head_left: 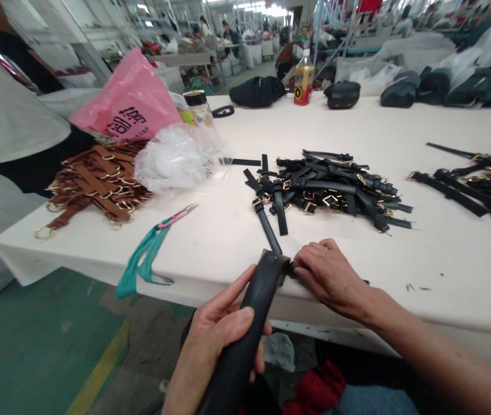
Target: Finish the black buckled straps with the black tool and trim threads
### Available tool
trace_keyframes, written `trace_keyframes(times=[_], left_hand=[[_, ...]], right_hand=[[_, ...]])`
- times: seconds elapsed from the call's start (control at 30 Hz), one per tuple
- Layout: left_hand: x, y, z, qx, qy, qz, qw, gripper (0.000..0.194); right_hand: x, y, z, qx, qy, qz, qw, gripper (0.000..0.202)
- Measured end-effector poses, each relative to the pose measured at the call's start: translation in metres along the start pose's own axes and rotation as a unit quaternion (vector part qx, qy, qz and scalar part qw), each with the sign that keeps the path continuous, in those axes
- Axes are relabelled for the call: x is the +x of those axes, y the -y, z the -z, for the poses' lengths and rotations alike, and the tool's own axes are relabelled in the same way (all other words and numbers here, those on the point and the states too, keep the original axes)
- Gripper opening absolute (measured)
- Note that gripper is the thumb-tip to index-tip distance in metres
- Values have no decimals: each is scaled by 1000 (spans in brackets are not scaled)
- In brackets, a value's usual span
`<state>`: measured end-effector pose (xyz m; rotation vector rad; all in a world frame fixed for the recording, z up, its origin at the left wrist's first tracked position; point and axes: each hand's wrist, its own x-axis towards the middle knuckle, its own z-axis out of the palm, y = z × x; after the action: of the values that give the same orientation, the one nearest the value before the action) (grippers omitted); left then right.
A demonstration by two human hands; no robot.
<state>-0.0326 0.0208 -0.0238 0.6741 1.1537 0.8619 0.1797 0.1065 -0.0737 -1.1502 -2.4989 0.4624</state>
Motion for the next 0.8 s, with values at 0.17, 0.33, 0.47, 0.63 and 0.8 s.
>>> trace_keyframes(times=[0.17, 0.33, 0.47, 0.63, 0.8], left_hand=[[0, 1, 1, -8, 10, -7, 1000, 74], [-1, 2, 2, -10, 5, -6, 1000, 70], [0, 3, 3, -12, 8, -10, 1000, 69], [1, 2, 1, -18, 6, -16, 1000, 73], [-2, 2, 0, -22, -5, -11, 1000, 76]], right_hand=[[3, -2, -1, 25, 5, -1, 1000, 14], [9, -10, -4, 74, 9, 3, 997, 13], [14, -9, -5, 105, -2, -30, 994, 14], [22, -2, -5, 222, -26, -89, 971, 13], [28, -3, -8, 284, -33, -122, 950, 11]])
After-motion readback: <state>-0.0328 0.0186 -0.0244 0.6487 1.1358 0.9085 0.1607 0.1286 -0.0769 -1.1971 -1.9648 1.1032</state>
